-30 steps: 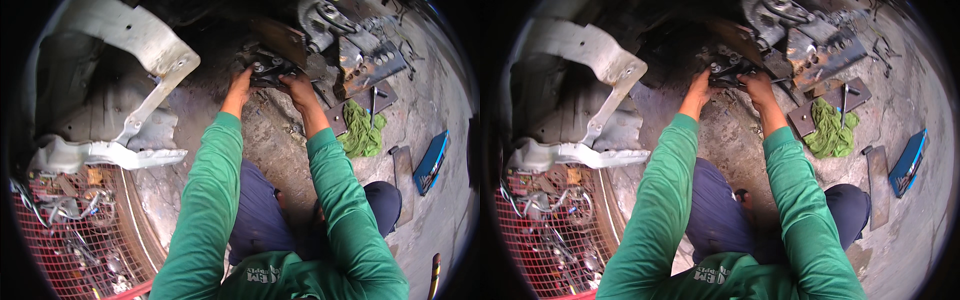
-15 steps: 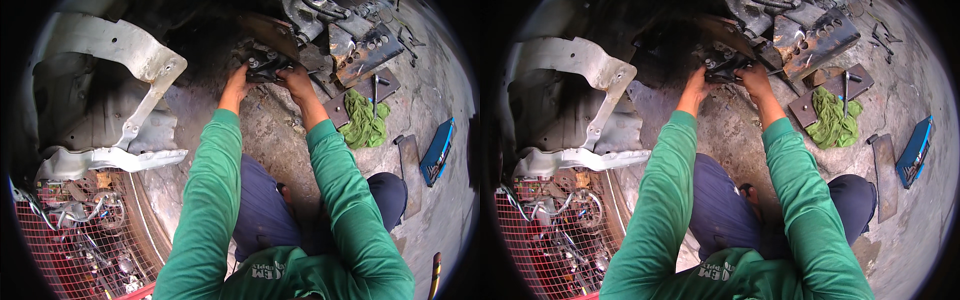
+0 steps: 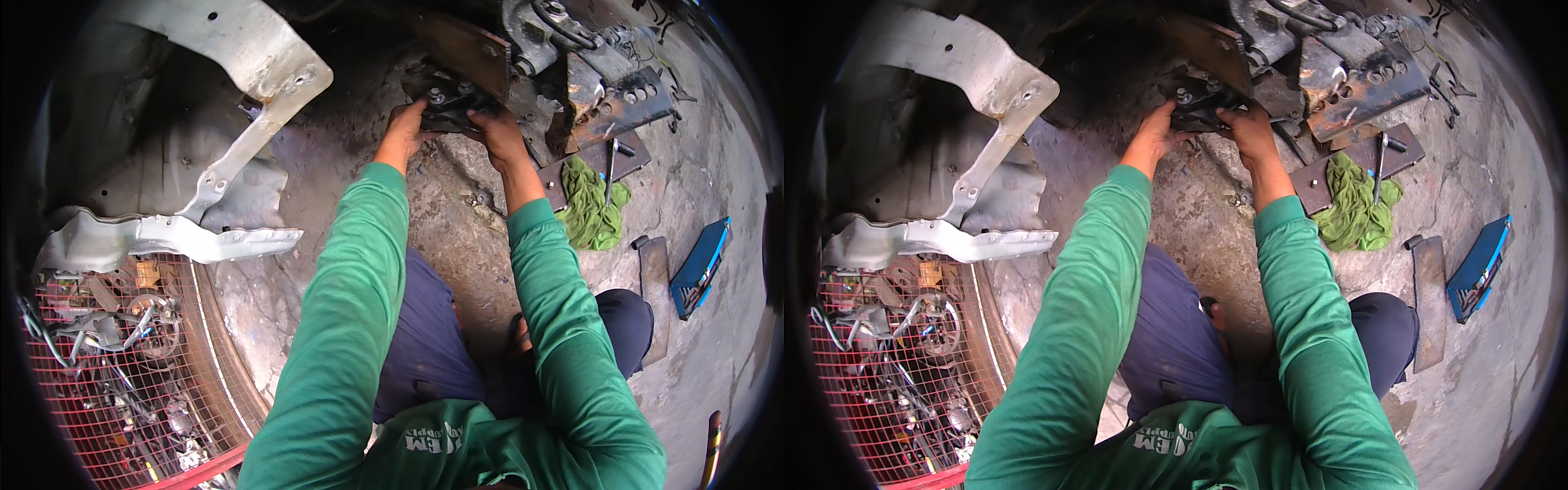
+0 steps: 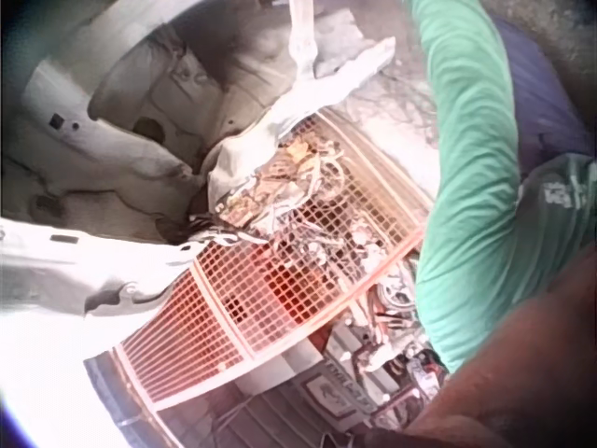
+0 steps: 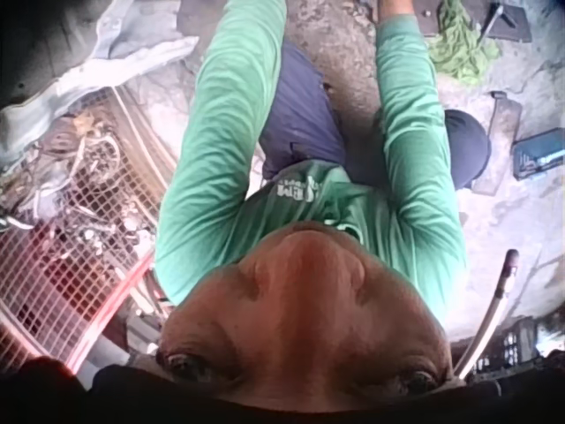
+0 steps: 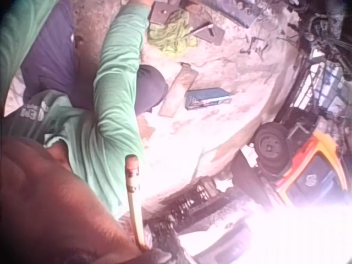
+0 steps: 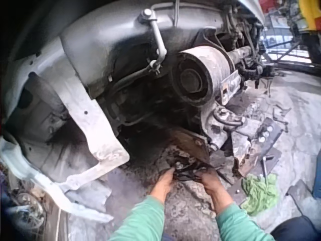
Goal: The person is repairing a vehicle's suspension system. They use a socket wrench to tighten bolts on a metal bracket attached to the vehicle's undercarriage. The person also handles a blue tool case and a green rag during the process.
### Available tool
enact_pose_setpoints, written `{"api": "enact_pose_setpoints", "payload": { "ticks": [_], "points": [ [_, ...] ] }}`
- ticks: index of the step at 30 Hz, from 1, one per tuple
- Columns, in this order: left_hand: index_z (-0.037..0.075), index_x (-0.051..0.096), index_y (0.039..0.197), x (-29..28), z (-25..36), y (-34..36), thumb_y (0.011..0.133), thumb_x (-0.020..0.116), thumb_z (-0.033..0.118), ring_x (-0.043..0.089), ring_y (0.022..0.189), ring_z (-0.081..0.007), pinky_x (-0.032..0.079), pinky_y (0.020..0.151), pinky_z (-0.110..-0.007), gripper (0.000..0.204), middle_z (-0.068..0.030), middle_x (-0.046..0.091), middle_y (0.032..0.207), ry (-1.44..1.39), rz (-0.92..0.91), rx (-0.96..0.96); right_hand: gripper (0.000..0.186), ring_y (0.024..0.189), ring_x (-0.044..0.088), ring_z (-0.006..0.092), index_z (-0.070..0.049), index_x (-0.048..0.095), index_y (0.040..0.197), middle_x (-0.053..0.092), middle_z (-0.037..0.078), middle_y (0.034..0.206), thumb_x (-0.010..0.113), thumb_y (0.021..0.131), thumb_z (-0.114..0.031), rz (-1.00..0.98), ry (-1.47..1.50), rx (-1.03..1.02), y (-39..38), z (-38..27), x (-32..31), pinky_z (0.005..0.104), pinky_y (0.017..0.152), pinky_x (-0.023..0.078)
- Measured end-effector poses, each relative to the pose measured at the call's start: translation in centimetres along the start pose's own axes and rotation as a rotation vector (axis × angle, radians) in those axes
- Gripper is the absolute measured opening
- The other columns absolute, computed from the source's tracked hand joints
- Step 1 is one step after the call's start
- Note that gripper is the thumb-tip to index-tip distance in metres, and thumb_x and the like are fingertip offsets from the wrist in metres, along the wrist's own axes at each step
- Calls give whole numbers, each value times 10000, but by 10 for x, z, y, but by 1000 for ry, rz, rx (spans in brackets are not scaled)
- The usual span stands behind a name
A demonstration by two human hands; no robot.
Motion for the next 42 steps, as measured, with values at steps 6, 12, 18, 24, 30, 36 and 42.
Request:
{"api": "enact_pose_setpoints", "payload": {
  "ticks": [6, 12, 18, 24, 30, 36, 42],
  "points": [
    [-2, 632, 1275, -19, -9, 6, 955, 708, 309, 719, 1010, -304, 600, 852, -501, 453, -150, 709, 1174, -22, 79, 7, 536, 970, 706, 233, -10, 496, 1374, 698, 115, 1124, 715, 885, -25, 8, -15, 34, -6, 4, 13, 393, 796, 595],
    [47, 595, 1331, -19, -32, 16, 984, 686, 273, 673, 1142, -321, 537, 965, -566, 424, -146, 674, 1287, -85, 7, -74, 398, 1083, 671, 251, -15, 570, 1309, 666, 97, 1228, 658, 922, -54, -27, 68, 128, 4, 25, -6, 466, 941, 563],
    [96, 602, 1318, -41, -62, 22, 831, 695, 315, 567, 1254, -360, 392, 1099, -610, 542, -151, 641, 1311, -291, 126, -153, 398, 1107, 657, 246, -106, 592, 1311, 685, 57, 1224, 697, 969, -279, 57, 326, 281, -5, 44, 4, 487, 965, 537],
    [72, 594, 1322, -37, -76, 31, 820, 643, 263, 515, 1308, -362, 326, 1138, -610, 539, -172, 573, 1378, -347, 162, -213, 623, 1134, 652, 264, -120, 564, 1366, 672, 81, 1291, 515, 997, -620, 326, 94, 411, 3, 42, -2, 553, 1012, 478],
    [98, 592, 1364, -26, -88, 41, 878, 501, 374, 496, 1337, -353, 294, 1161, -596, 566, -147, 566, 1431, -492, 29, -269, 507, 813, 689, 245, -90, 589, 1271, 705, 63, 1013, 576, 996, -515, 290, 37, 392, 23, 39, -33, 488, 768, 564],
    [103, 533, 1449, -56, -77, 58, 960, 343, 672, 498, 1370, -327, 344, 1175, -556, 773, -149, 530, 1489, -463, 146, -99, 285, 700, 665, 183, -115, 638, 1033, 682, 8, 862, 619, 1030, -399, 156, 77, 358, 31, 64, -26, 404, 685, 583],
    [83, 441, 1526, -46, -81, 16, 973, 310, 717, 471, 1404, -351, 336, 1178, -576, 851, -171, 499, 1518, -211, 233, -272, 354, 846, 706, 237, -21, 628, 1138, 718, 92, 1032, 602, 1048, -363, 170, 305, 385, 14, 89, -36, 440, 781, 595]
  ]
}}
Point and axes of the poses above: each hand's wrist, its own y-axis towards the middle knuckle, its own x-axis out of the palm, z = x × y, the point moved 8 cm from there along y, towards the middle knuckle
